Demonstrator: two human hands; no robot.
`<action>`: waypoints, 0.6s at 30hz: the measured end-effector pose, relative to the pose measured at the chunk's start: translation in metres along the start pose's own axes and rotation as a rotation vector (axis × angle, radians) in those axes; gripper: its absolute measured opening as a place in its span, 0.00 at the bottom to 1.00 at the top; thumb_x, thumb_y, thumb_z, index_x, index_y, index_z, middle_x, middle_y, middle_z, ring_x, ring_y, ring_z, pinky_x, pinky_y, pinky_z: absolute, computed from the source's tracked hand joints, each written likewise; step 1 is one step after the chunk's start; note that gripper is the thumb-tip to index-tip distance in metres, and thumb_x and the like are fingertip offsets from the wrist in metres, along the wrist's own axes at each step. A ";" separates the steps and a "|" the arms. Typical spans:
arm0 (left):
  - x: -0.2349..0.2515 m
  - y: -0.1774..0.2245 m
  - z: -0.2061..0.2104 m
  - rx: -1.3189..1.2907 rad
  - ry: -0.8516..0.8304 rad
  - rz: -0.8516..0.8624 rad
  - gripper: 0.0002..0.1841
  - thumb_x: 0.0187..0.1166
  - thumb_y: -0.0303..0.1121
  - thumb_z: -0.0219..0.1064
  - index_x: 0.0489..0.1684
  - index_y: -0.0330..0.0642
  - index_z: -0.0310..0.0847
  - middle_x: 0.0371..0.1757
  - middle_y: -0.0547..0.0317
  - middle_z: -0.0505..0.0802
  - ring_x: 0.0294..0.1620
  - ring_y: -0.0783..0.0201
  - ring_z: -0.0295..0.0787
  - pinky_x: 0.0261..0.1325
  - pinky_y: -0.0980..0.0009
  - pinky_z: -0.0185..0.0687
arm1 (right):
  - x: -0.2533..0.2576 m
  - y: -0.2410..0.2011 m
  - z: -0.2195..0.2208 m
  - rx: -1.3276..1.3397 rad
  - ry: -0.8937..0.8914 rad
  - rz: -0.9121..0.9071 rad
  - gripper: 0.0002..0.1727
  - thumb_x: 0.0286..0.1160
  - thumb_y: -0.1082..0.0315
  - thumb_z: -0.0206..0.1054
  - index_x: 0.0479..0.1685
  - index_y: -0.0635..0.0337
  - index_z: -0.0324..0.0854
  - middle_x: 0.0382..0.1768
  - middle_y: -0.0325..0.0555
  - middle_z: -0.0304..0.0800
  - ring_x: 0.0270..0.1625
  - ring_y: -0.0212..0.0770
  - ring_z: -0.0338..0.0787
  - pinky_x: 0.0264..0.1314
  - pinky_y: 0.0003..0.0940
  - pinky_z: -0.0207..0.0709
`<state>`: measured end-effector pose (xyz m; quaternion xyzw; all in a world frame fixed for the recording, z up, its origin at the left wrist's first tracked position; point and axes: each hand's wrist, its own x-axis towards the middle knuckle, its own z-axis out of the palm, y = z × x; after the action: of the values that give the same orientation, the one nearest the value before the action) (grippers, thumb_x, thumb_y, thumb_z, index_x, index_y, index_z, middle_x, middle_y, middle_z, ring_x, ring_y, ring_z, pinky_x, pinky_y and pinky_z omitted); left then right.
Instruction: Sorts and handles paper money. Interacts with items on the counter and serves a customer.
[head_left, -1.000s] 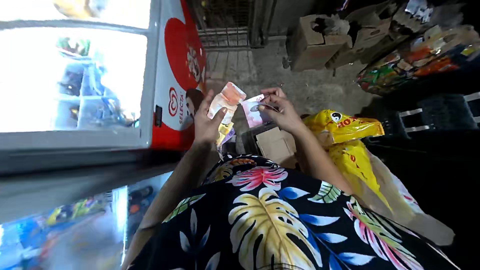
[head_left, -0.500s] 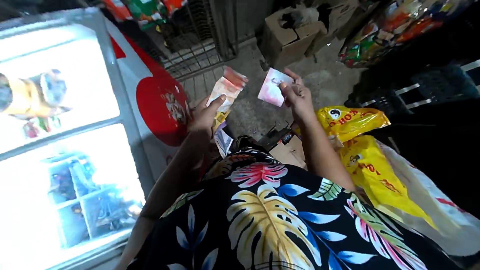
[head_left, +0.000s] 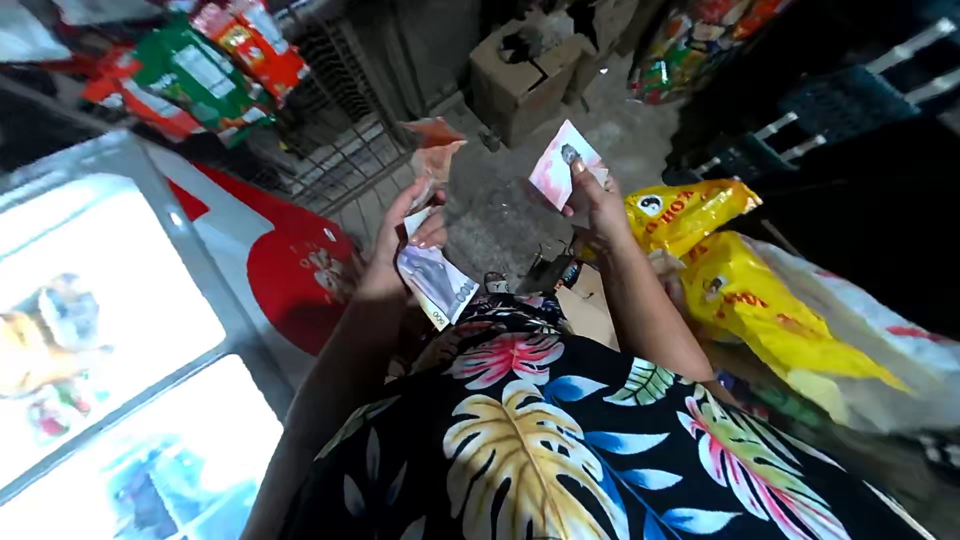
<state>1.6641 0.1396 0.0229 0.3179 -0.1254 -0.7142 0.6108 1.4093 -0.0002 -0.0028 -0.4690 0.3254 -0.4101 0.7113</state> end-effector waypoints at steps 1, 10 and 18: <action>-0.004 -0.005 0.003 0.055 -0.039 -0.013 0.23 0.95 0.48 0.39 0.49 0.48 0.80 0.17 0.74 0.76 0.10 0.82 0.67 0.15 0.88 0.67 | -0.015 -0.001 -0.002 -0.015 0.037 0.002 0.14 0.93 0.63 0.51 0.64 0.60 0.75 0.33 0.36 0.89 0.24 0.26 0.82 0.27 0.22 0.80; -0.049 -0.108 0.067 0.586 -0.009 -0.019 0.17 0.90 0.30 0.40 0.59 0.46 0.77 0.43 0.68 0.92 0.25 0.81 0.80 0.26 0.83 0.76 | -0.175 -0.022 -0.021 -0.233 0.276 0.019 0.17 0.91 0.61 0.54 0.67 0.63 0.74 0.42 0.42 0.90 0.41 0.32 0.91 0.47 0.34 0.89; -0.062 -0.226 0.162 0.883 -0.308 -0.028 0.12 0.89 0.27 0.55 0.50 0.34 0.86 0.40 0.63 0.95 0.41 0.74 0.92 0.51 0.71 0.90 | -0.291 -0.055 -0.065 -0.255 0.504 -0.118 0.17 0.92 0.65 0.54 0.67 0.67 0.77 0.51 0.45 0.90 0.49 0.31 0.91 0.56 0.32 0.87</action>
<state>1.3900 0.2144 0.0376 0.4395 -0.5023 -0.6394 0.3816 1.2074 0.2197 0.0484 -0.4559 0.5129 -0.5105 0.5181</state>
